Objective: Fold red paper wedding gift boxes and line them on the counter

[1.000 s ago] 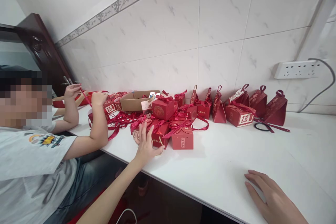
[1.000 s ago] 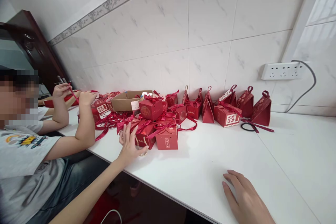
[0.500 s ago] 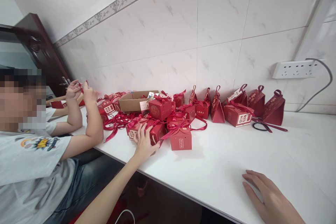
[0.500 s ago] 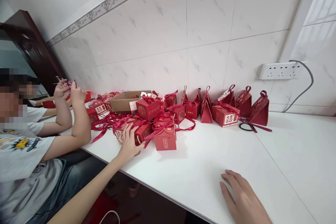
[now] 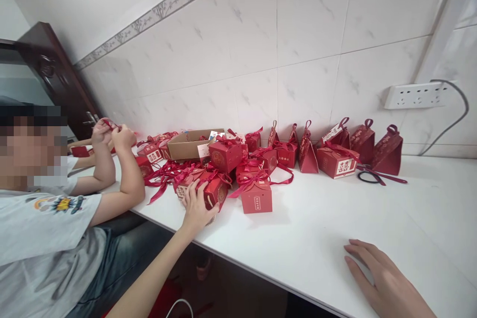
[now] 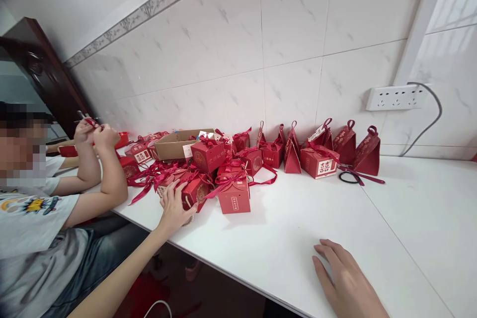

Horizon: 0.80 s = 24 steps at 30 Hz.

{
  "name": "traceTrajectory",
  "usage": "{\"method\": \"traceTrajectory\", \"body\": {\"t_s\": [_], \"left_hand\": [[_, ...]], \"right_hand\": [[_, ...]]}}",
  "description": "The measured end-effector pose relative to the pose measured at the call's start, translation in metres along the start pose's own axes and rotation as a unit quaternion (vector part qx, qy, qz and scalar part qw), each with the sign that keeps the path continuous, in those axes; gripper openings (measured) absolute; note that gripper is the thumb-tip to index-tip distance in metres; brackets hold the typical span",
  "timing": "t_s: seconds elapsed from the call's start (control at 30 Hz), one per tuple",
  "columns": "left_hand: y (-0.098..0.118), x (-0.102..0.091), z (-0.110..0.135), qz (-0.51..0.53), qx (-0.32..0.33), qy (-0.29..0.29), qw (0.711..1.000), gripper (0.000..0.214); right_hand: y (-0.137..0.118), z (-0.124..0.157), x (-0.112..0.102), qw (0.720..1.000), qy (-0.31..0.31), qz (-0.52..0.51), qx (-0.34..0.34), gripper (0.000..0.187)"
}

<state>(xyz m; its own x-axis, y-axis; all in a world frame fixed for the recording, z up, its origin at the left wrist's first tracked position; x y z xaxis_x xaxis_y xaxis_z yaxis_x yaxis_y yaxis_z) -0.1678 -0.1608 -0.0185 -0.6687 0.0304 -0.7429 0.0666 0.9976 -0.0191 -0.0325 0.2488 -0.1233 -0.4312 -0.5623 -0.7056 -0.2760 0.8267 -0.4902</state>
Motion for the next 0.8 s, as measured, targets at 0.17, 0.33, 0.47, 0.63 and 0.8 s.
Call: {"method": "traceTrajectory", "body": {"t_s": [0.17,0.33,0.47,0.63,0.8], "left_hand": [[0.0,0.012,-0.013,0.003,0.008,-0.025,1.0,0.063],[0.003,0.002,-0.009,-0.004,0.017,-0.003,1.0,0.074],[0.044,-0.019,0.008,0.006,0.125,0.047,0.991,0.072],[0.118,-0.025,0.018,0.024,0.276,0.022,0.961,0.058],[0.154,-0.025,0.013,0.004,0.31,0.05,0.949,0.049]], "right_hand": [[0.001,0.0,-0.001,1.0,0.0,0.003,-0.002,0.034],[0.002,-0.001,-0.001,1.0,0.005,-0.008,0.011,0.034],[0.002,-0.001,-0.002,0.999,-0.005,-0.02,0.025,0.033],[-0.009,-0.003,-0.008,0.999,0.013,-0.025,0.039,0.034],[-0.017,-0.006,-0.01,0.998,0.008,-0.037,0.039,0.032]]}}
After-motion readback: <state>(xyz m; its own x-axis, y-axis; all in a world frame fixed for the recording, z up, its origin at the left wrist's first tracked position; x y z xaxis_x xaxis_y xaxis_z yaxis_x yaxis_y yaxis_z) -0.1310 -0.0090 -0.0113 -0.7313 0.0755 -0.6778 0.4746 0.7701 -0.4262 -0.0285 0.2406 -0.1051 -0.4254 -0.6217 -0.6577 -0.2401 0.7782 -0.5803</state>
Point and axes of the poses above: each hand's wrist, its own z-axis away from the middle knuckle, its own x-axis out of the palm, y = z × x, the point moved 7 cm from there along -z, towards the middle knuckle, and after that the axes turned 14 degrees about -z, right-handed, at the moved point
